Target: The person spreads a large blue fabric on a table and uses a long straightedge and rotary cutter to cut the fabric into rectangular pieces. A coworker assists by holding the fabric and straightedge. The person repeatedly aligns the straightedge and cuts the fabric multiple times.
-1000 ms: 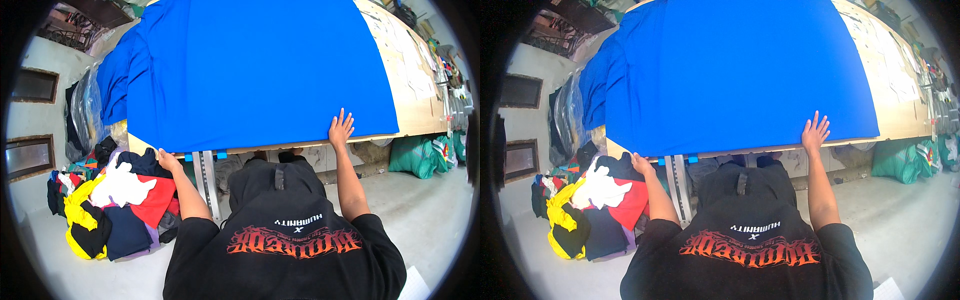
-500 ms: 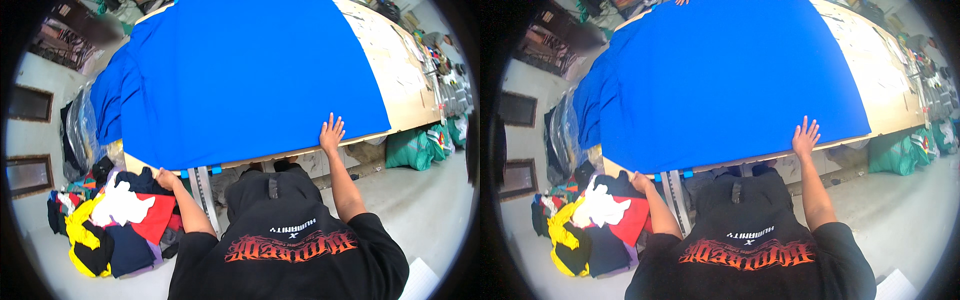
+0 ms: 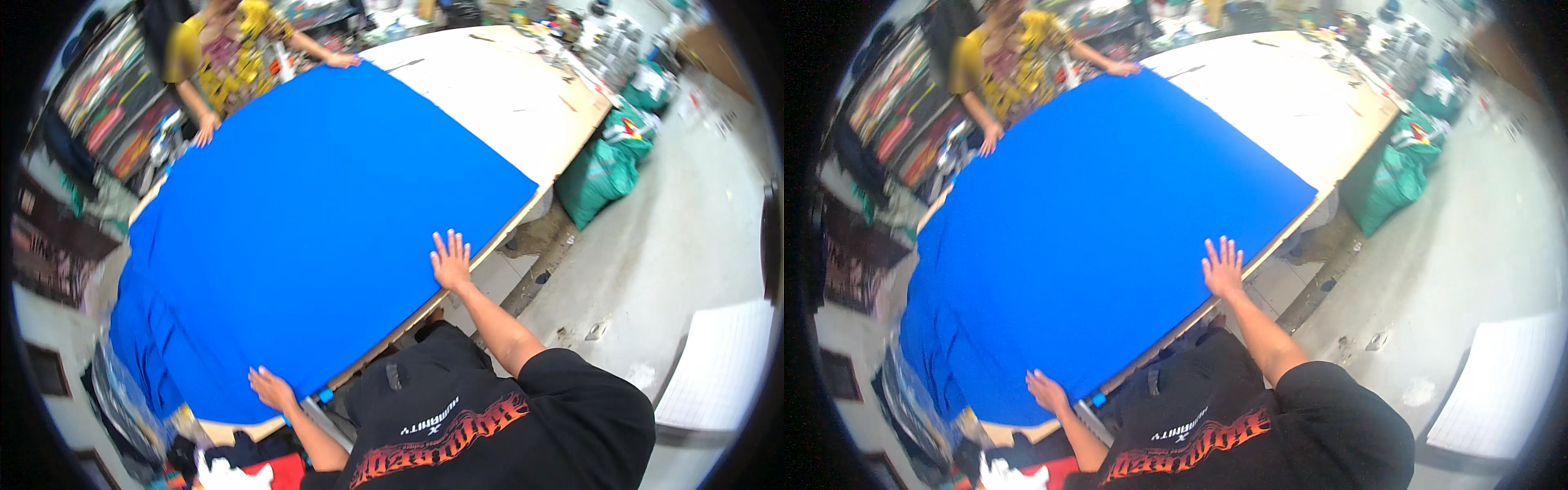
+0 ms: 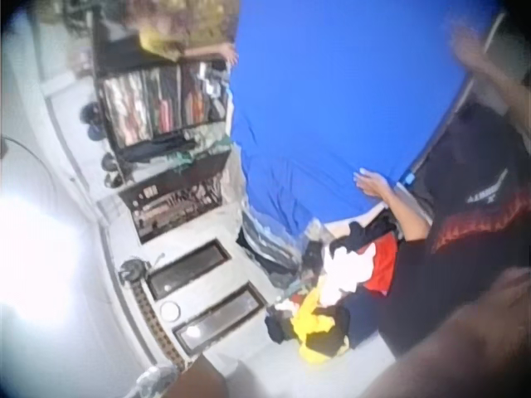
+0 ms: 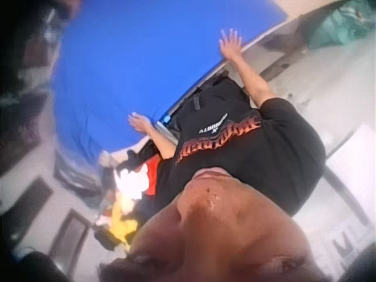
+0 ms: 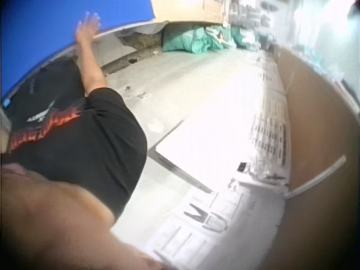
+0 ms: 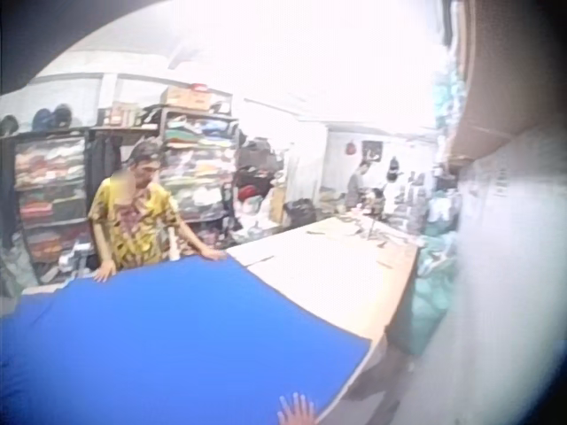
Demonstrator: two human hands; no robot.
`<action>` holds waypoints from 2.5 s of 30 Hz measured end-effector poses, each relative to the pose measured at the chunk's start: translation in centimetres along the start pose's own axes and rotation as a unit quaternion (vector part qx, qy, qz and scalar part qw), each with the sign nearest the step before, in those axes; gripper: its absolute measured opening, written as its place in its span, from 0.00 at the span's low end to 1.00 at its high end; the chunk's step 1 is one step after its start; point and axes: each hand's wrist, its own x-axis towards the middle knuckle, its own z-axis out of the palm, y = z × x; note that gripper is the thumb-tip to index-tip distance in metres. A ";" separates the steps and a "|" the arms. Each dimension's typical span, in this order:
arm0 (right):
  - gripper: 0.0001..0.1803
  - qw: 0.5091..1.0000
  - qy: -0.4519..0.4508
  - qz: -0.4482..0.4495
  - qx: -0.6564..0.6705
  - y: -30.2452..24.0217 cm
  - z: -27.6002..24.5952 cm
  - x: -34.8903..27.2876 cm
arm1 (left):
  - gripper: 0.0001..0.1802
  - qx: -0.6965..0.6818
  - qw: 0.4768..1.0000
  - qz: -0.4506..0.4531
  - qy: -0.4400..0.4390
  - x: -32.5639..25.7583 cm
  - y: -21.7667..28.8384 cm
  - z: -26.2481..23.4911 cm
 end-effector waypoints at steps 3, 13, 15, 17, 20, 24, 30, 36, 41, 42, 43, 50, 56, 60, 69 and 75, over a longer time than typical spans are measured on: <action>0.34 1.000 0.003 0.018 0.003 0.5 -1.1 -0.7 | 0.37 0.029 0.999 -0.016 -0.007 0.4 0.1 0.6; 0.34 0.998 -0.033 0.032 0.030 0.2 -3.3 -1.2 | 0.34 0.023 0.997 0.010 0.073 0.5 -0.7 1.4; 0.34 0.998 -0.041 0.032 0.036 0.4 -3.2 -1.2 | 0.31 -0.030 0.993 0.022 0.116 -0.3 -0.3 1.3; 0.35 0.999 -0.016 0.035 0.030 0.6 -2.7 -0.6 | 0.29 -0.066 0.989 0.017 0.134 -0.9 0.4 1.0; 0.35 1.000 0.010 0.022 0.019 0.7 -1.3 -0.5 | 0.25 -0.086 0.979 0.066 0.173 -2.7 1.0 0.2; 0.35 1.000 0.006 0.014 -0.021 1.2 0.1 -0.2 | 0.19 -0.117 0.963 0.138 0.199 -4.8 3.8 -1.9; 0.35 0.999 -0.025 0.012 -0.039 0.3 -0.6 -0.5 | 0.09 -0.293 0.939 0.163 0.080 -9.7 8.2 -1.9; 0.34 0.999 0.002 0.002 -0.051 0.6 0.2 -0.4 | 0.18 -0.371 0.919 0.078 -0.106 -12.5 10.6 -0.7; 0.33 0.999 0.000 0.005 -0.049 1.0 0.5 -0.3 | 0.19 -0.360 0.909 0.083 -0.191 -11.9 11.1 -1.8; 0.33 0.999 -0.002 0.005 -0.050 0.9 0.4 -0.2 | 0.20 -0.366 0.907 0.087 -0.191 -11.5 11.2 -2.0; 0.33 0.999 -0.003 0.006 -0.050 0.8 0.4 -0.1 | 0.21 -0.409 0.893 0.071 -0.177 -11.1 11.2 -1.8; 0.34 0.999 -0.002 -0.002 -0.046 1.1 0.5 0.0 | 0.20 -0.676 0.728 -0.088 -0.076 -7.5 12.3 -2.8; 0.35 0.999 -0.019 0.008 -0.046 0.7 0.0 0.0 | 0.23 -0.569 0.801 -0.122 0.140 -5.0 12.4 -4.0; 0.34 0.999 -0.009 -0.001 -0.037 0.6 0.0 -0.3 | 0.38 -0.520 0.824 -0.163 0.154 -6.1 11.1 -4.7; 0.35 0.998 0.006 -0.008 -0.058 1.0 0.5 -0.1 | 0.54 -0.476 0.753 -0.375 0.259 -19.1 6.9 -7.3; 0.35 0.998 0.033 -0.016 -0.059 0.7 0.7 -0.4 | 0.50 -0.487 0.721 -0.390 0.303 -22.2 5.1 -8.3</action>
